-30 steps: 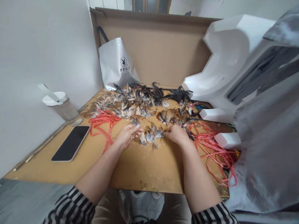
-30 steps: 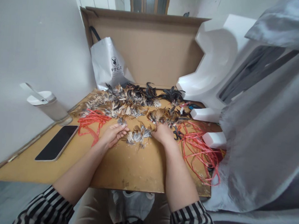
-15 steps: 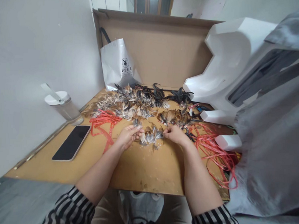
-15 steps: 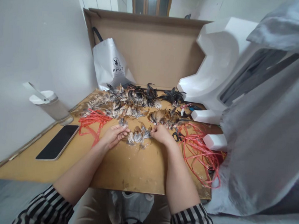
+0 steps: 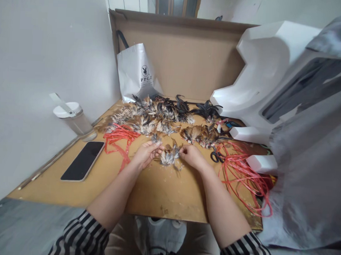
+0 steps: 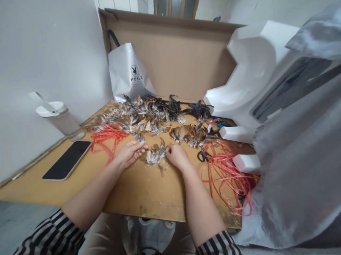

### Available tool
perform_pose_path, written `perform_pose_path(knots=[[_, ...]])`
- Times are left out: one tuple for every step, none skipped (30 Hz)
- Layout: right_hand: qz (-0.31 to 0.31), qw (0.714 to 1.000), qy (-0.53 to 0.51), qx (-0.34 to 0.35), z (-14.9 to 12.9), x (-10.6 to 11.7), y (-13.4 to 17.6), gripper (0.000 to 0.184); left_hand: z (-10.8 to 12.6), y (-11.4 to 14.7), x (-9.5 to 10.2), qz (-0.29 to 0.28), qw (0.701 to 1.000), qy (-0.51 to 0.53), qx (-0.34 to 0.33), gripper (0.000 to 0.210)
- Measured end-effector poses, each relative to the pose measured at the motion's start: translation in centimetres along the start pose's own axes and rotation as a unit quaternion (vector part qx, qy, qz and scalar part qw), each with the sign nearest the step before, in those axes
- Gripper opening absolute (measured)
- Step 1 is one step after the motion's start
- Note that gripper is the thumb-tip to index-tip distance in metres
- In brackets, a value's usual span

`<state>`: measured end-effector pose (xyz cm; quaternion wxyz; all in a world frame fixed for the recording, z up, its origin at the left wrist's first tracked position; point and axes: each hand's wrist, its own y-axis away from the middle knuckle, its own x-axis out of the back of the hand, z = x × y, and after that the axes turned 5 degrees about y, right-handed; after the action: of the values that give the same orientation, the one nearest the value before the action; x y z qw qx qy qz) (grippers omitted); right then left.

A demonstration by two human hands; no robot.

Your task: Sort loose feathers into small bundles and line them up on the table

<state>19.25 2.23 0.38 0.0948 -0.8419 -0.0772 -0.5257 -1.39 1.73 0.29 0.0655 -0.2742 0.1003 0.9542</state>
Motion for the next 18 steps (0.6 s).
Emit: perform_pose_path(knots=[[0.016, 1.000, -0.018, 0.003, -0.2, -0.1, -0.1, 0.015, -0.1, 0.0, 0.1, -0.003, 1.000, -0.001, 0.000, 0.016], [0.031, 0.999, -0.031, 0.000, -0.3, -0.1, -0.2, 0.017, -0.1, -0.1, 0.1, -0.008, 1.000, -0.003, 0.000, 0.017], [0.045, 0.998, -0.038, -0.008, -0.3, -0.1, -0.2, 0.017, -0.2, -0.1, 0.2, -0.014, 1.000, -0.006, 0.002, 0.017], [0.057, 0.997, -0.039, -0.016, -0.3, 0.0, -0.2, 0.017, -0.3, -0.1, 0.3, -0.023, 1.000, -0.010, 0.005, 0.018], [0.064, 0.997, -0.036, -0.025, -0.3, 0.1, -0.2, 0.016, -0.3, -0.1, 0.3, -0.033, 0.999, -0.016, 0.009, 0.018], [0.064, 0.997, -0.028, -0.034, -0.2, 0.2, -0.2, 0.016, -0.4, -0.1, 0.3, -0.042, 0.999, -0.021, 0.014, 0.019], [0.056, 0.997, -0.018, -0.044, -0.2, 0.2, -0.1, 0.016, -0.4, -0.1, 0.3, -0.050, 0.998, -0.027, 0.018, 0.019], [0.043, 0.998, -0.004, -0.055, -0.1, 0.3, 0.0, 0.019, -0.4, 0.0, 0.2, -0.056, 0.998, -0.031, 0.021, 0.019], [0.028, 0.997, 0.011, -0.068, -0.1, 0.2, 0.1, 0.023, -0.4, 0.1, 0.2, -0.061, 0.997, -0.036, 0.023, 0.019], [0.014, 0.996, 0.027, -0.082, -0.2, 0.2, 0.1, 0.027, -0.4, 0.1, 0.1, -0.065, 0.997, -0.040, 0.025, 0.020], [0.005, 0.995, 0.042, -0.094, -0.3, 0.0, 0.2, 0.031, -0.4, 0.2, 0.1, -0.070, 0.996, -0.044, 0.026, 0.020], [0.003, 0.993, 0.056, -0.102, -0.4, -0.2, 0.2, 0.035, -0.5, 0.3, 0.0, -0.077, 0.995, -0.048, 0.027, 0.021], [0.008, 0.992, 0.069, -0.107, -0.6, -0.4, 0.2, 0.037, -0.5, 0.4, 0.0, -0.085, 0.995, -0.053, 0.029, 0.022], [0.017, 0.990, 0.082, -0.110, -0.8, -0.7, 0.2, 0.036, -0.6, 0.4, -0.1, -0.094, 0.993, -0.058, 0.031, 0.023], [0.024, 0.989, 0.093, -0.111, -1.0, -1.0, 0.2, 0.033, -0.6, 0.5, -0.2, -0.103, 0.992, -0.062, 0.032, 0.024], [0.027, 0.989, 0.098, -0.111, -1.2, -1.3, 0.1, 0.027, -0.8, 0.6, -0.3, -0.113, 0.991, -0.067, 0.036, 0.025], [0.027, 0.989, 0.097, -0.112, -1.3, -1.6, 0.0, 0.021, -0.9, 0.7, -0.4, -0.124, 0.989, -0.070, 0.041, 0.025], [0.024, 0.989, 0.091, -0.114, -1.4, -1.8, -0.1, 0.016, -1.0, 0.8, -0.5, -0.134, 0.987, -0.073, 0.050, 0.026]])
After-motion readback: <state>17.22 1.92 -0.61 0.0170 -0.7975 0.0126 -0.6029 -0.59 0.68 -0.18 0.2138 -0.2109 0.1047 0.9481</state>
